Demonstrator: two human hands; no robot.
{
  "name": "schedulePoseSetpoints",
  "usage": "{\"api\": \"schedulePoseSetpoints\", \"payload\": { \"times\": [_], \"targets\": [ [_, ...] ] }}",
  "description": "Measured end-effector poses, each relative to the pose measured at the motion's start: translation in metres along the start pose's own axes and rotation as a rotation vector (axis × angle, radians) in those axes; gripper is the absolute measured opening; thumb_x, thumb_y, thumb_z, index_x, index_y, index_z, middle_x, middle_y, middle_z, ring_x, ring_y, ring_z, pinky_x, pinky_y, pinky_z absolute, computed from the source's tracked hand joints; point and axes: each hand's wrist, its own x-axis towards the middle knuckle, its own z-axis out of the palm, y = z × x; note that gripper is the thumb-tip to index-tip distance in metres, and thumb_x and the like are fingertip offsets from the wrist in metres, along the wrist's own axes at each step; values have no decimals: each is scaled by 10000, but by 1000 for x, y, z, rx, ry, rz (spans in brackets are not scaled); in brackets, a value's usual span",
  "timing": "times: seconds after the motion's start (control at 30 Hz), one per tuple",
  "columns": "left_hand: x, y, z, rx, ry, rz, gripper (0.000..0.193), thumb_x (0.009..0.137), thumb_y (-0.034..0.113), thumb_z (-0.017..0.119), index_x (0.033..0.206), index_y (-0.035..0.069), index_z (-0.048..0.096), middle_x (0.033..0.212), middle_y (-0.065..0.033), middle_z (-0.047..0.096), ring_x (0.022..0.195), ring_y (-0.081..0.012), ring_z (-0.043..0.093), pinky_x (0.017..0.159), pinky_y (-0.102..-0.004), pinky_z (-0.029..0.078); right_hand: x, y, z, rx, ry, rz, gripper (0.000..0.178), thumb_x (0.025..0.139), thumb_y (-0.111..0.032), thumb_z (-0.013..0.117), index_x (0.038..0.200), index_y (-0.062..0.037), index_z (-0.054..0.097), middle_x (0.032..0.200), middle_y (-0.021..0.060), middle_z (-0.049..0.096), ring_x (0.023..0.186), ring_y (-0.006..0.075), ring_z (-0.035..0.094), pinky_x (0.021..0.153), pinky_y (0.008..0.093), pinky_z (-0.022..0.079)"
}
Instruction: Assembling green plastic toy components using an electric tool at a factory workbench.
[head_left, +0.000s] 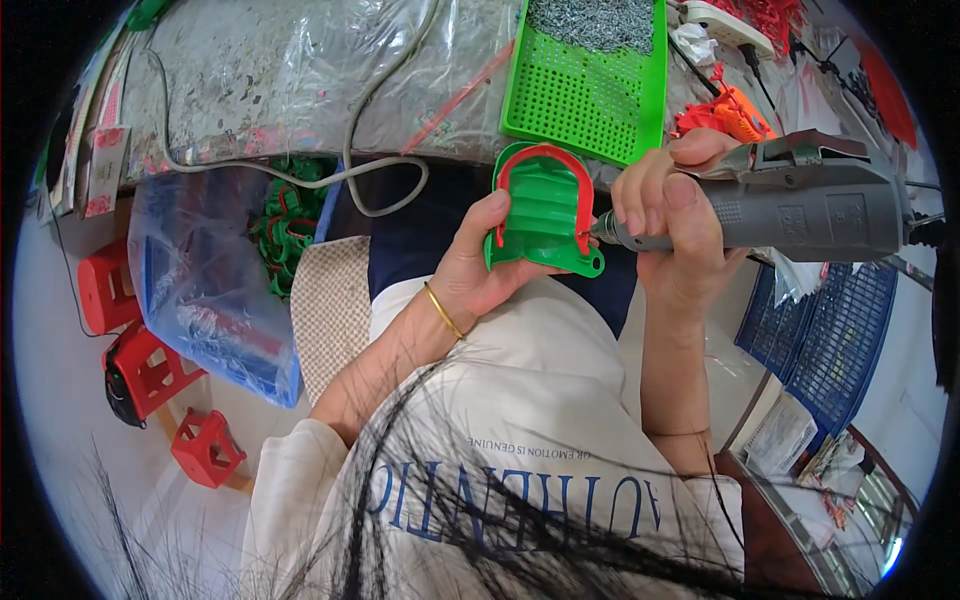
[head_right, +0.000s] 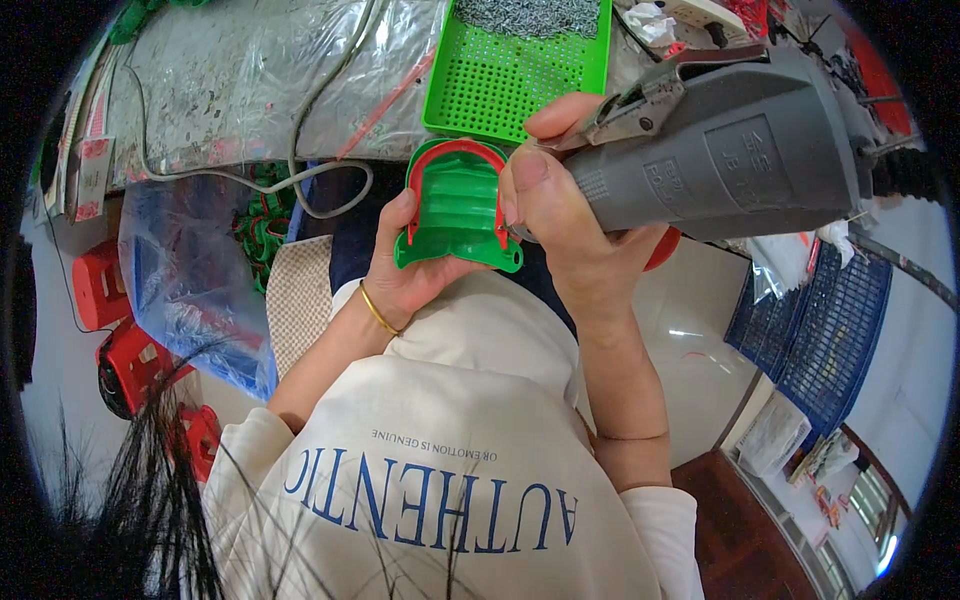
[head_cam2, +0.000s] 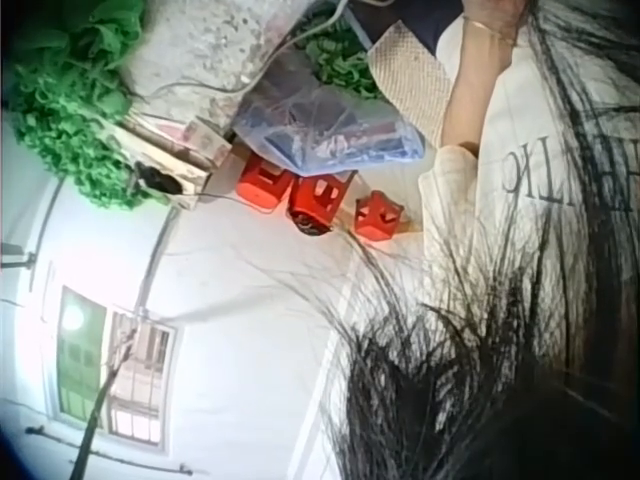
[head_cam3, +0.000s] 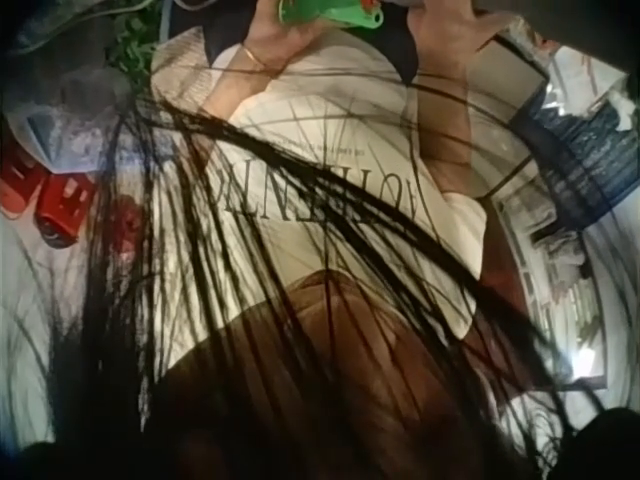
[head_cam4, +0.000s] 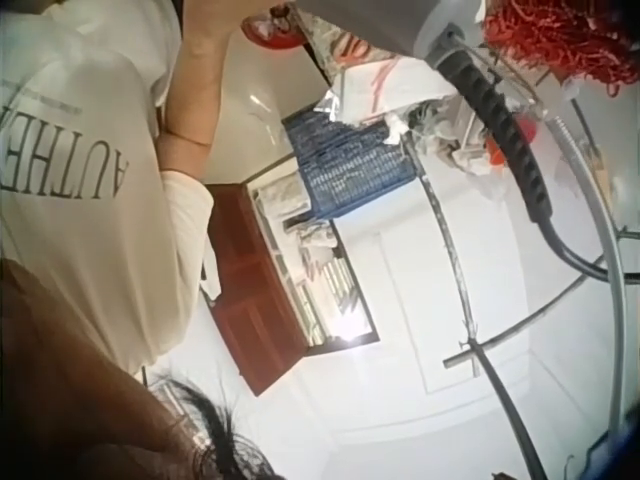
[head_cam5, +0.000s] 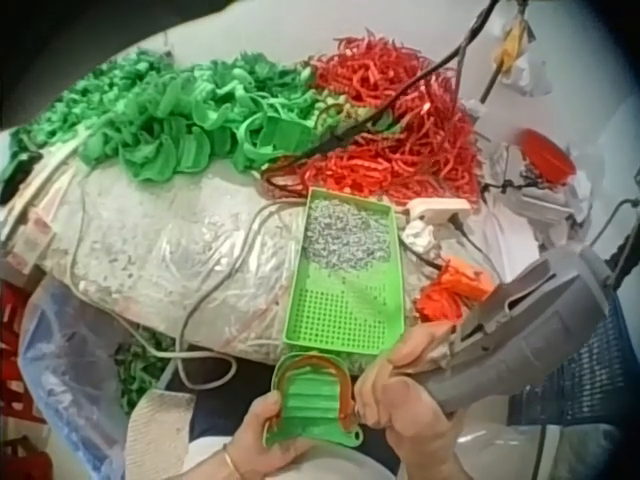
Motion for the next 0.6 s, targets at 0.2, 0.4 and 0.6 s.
{"api": "schedulePoseSetpoints", "payload": {
  "times": [0.2,0.4,0.6],
  "targets": [
    [3,3,2,-46,-6,-17,629,853,474,555,1303,53,429,1236,-150,542,1140,-315,539,937,-522,448,2,1,2,-21,-29,-42,212,863,-108,569,1027,-19,468,591,22,412,503,127,422,493,295,375],
    [1,4,7,-98,37,-21,601,875,485,523,1304,74,432,1239,-134,540,1133,-304,542,912,-536,459,-2,5,3,19,-39,-110,224,857,-130,590,1016,-32,467,593,28,420,497,134,429,488,300,383],
    [1,2,13,-98,60,-99,582,895,477,498,1295,59,446,1197,-144,565,1108,-299,553,931,-523,449,11,-6,-12,126,-243,-12,271,834,-143,626,1040,-46,480,580,17,436,471,131,426,463,292,371]
  ]
}}
